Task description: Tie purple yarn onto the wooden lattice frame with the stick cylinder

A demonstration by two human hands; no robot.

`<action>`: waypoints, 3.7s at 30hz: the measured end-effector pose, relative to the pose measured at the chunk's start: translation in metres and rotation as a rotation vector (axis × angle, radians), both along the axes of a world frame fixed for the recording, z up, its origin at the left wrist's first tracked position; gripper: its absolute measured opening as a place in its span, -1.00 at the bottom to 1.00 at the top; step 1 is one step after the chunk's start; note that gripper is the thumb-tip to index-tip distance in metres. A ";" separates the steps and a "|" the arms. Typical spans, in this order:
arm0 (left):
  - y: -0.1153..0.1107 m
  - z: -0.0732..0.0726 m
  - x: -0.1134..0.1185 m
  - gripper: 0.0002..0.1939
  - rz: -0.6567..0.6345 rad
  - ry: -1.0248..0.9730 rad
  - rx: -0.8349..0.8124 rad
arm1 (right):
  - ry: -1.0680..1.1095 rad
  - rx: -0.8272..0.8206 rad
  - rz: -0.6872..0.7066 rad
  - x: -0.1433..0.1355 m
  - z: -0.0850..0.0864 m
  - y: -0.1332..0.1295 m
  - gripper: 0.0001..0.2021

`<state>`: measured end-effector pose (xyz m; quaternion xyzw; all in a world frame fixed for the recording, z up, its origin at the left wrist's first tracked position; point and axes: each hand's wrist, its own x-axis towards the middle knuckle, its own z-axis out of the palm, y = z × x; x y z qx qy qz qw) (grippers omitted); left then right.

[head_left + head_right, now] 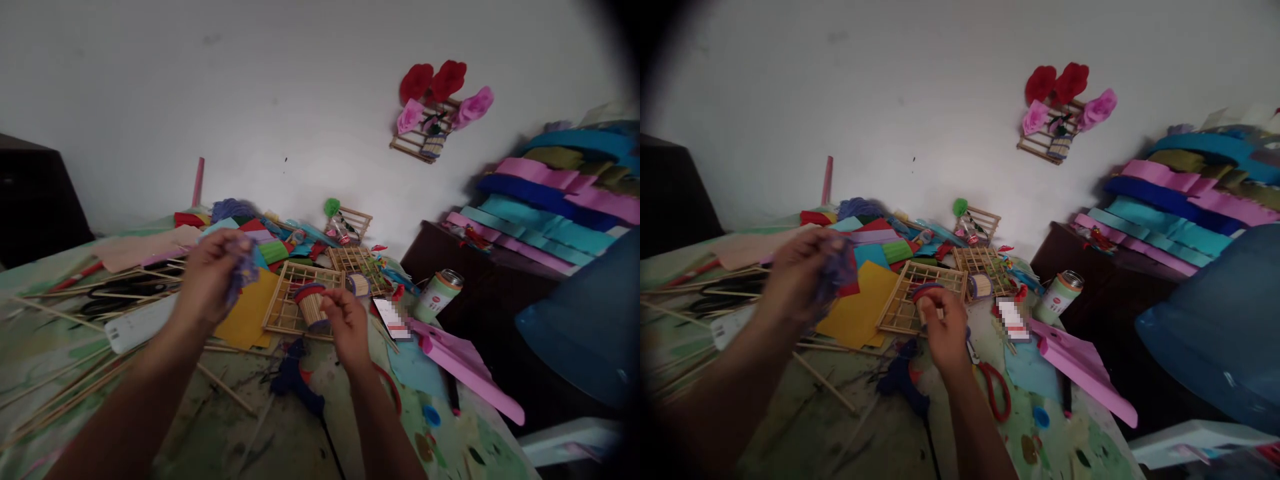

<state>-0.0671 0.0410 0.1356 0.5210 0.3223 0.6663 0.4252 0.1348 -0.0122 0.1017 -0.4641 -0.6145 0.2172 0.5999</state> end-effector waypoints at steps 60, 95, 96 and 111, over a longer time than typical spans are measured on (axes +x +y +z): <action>-0.010 -0.025 0.063 -0.75 -0.483 0.325 -0.128 | 0.419 -0.308 0.237 -0.002 -0.012 0.018 -0.74; 0.009 -0.022 0.042 -0.79 -0.534 0.006 -0.187 | 0.639 -0.414 0.505 0.018 0.007 0.009 -0.27; 0.004 -0.023 0.045 -0.72 -0.612 0.044 -0.180 | 0.639 -0.428 0.518 0.014 0.007 0.007 -0.30; -0.009 -0.016 0.044 -0.42 -0.979 0.654 0.028 | 0.761 -0.264 0.567 0.022 0.027 -0.011 -0.38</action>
